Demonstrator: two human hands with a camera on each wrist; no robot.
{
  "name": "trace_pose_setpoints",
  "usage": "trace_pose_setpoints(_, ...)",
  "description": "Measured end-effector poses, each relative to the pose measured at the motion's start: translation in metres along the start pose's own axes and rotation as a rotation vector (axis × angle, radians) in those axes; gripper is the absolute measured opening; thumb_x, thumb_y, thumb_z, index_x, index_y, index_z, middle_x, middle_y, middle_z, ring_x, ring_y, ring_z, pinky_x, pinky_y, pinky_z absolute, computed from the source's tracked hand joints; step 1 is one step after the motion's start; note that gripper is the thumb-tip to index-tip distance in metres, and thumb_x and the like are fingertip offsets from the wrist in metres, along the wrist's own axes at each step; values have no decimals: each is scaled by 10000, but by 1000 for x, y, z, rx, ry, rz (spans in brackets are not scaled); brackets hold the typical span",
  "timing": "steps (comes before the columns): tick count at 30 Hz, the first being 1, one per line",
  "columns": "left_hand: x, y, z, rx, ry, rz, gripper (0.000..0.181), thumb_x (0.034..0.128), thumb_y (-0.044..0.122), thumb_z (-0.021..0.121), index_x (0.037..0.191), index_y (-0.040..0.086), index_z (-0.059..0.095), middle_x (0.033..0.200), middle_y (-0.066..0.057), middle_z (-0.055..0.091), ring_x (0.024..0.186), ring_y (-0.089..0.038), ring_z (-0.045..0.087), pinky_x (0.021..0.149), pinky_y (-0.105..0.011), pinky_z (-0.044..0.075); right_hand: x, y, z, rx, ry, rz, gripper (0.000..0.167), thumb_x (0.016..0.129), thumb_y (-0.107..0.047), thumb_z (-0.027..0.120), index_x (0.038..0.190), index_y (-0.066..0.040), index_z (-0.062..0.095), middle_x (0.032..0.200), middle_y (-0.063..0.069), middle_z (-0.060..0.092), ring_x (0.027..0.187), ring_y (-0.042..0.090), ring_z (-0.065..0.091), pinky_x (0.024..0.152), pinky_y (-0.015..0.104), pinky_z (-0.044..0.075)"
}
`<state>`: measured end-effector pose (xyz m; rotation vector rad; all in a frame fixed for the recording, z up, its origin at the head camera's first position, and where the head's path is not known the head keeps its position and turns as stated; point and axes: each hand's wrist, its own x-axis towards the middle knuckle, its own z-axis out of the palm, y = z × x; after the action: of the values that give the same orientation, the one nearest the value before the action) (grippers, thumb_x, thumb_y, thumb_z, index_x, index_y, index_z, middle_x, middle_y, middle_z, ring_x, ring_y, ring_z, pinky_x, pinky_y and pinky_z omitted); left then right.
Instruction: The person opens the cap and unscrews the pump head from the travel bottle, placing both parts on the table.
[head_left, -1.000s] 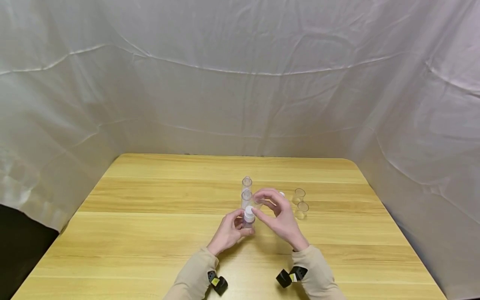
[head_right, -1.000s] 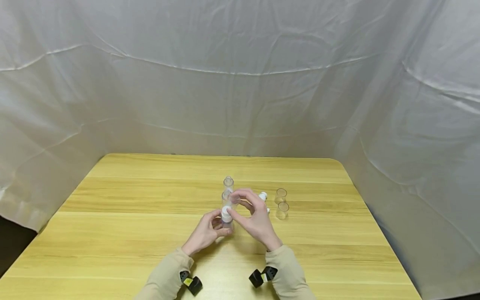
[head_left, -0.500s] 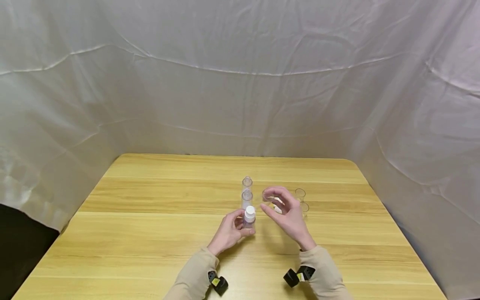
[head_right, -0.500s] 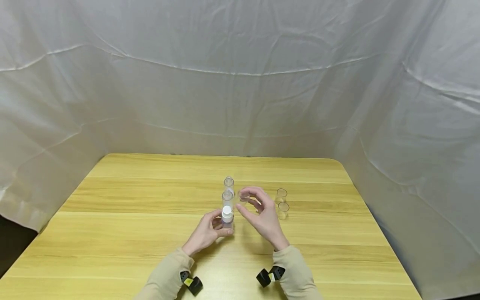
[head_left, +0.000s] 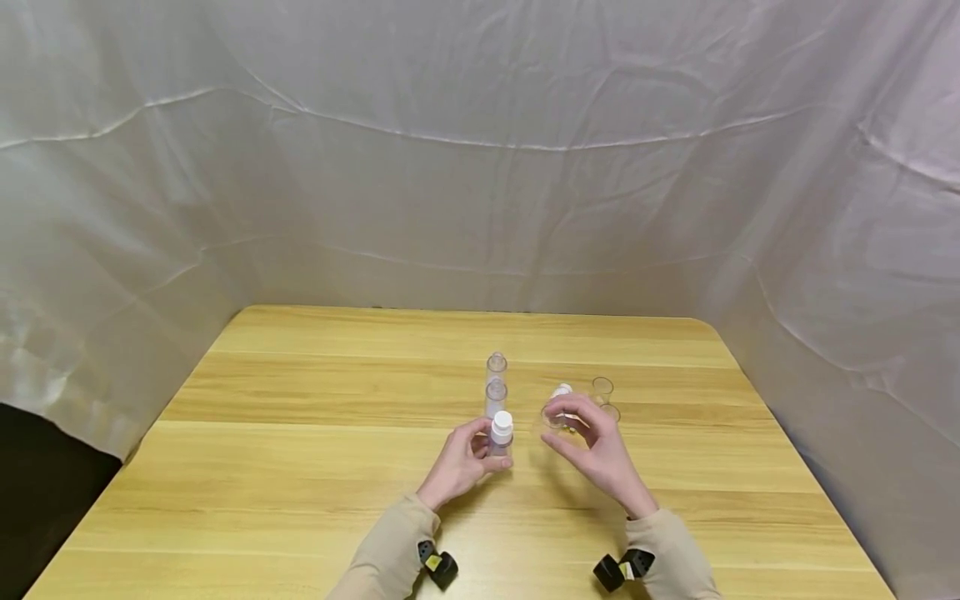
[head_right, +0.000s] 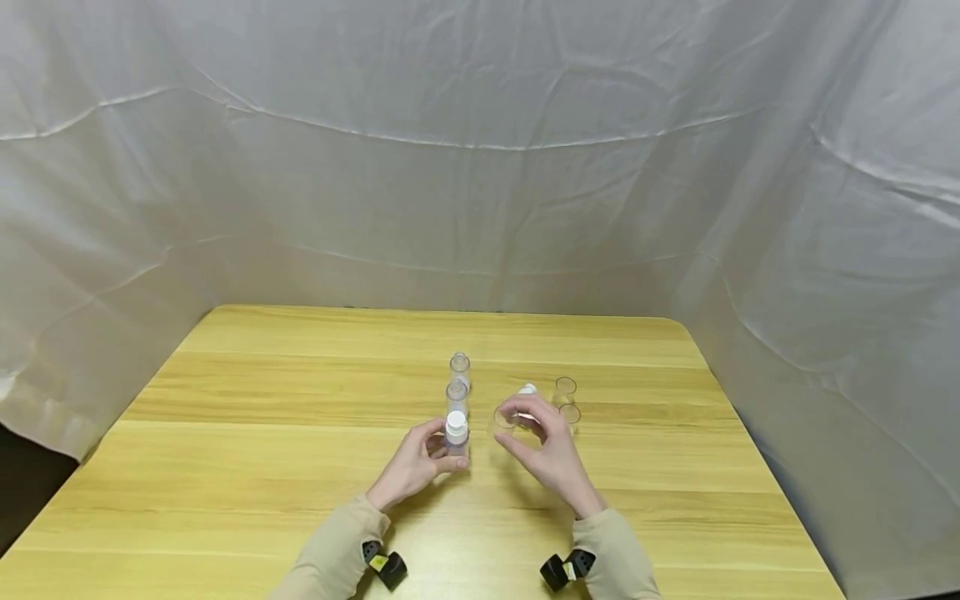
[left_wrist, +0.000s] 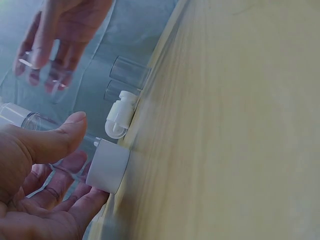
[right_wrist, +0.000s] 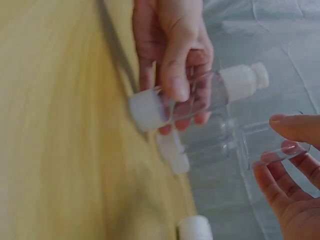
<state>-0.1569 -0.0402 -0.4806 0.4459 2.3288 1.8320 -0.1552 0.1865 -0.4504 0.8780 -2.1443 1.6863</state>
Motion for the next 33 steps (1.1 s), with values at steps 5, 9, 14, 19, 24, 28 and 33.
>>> trace_pose_setpoints(5,1,0,1,-22,-7,-6,392,795,-36,781,1156,-60,629,1186,-241,654,1114,-370,670,1022,-473,563,-11,7,-6,-47,23,12,358,782,157,748,1105,46,641,1100,197,623,1068,42,618,936,175,572)
trace_pose_setpoints(9,1,-1,2,-11,-3,-6,390,793,-31,785,1151,-53,632,1181,-236,656,1111,-374,666,1022,-499,557,-21,11,-13,-81,37,49,364,779,144,757,1108,35,646,1114,196,632,1069,17,617,933,161,568)
trace_pose_setpoints(14,1,-1,3,31,9,-8,389,787,-4,802,1140,-35,642,1161,-218,670,1085,-346,666,1002,-511,559,-32,15,-24,-130,21,105,358,768,120,778,1088,23,651,1084,200,653,1039,2,623,937,168,570)
trace_pose_setpoints(19,1,0,3,37,11,-7,389,783,-11,803,1136,-36,643,1155,-218,671,1070,-335,671,996,-501,564,-40,19,-34,-180,11,170,386,732,109,804,1067,-6,649,1062,179,662,1007,-8,623,928,169,572)
trace_pose_setpoints(24,1,1,3,54,17,1,397,775,-6,812,1135,-33,648,1143,-212,676,1045,-296,672,977,-470,577,-45,20,-40,-256,35,214,409,711,115,814,1055,-26,645,1051,147,664,1001,-29,609,910,152,571)
trace_pose_setpoints(28,0,2,3,38,21,0,400,771,-7,816,1135,-28,651,1141,-212,679,1044,-298,676,977,-472,577,-47,19,-44,-296,49,237,416,691,155,802,1040,-3,638,1056,161,663,1001,-49,592,897,159,581)
trace_pose_setpoints(33,-1,3,4,8,19,12,398,769,-31,810,1133,-37,648,1134,-230,677,1038,-334,679,969,-512,572,-49,19,-48,-361,61,291,423,680,161,802,1038,6,638,1063,160,675,997,-47,581,895,159,582)
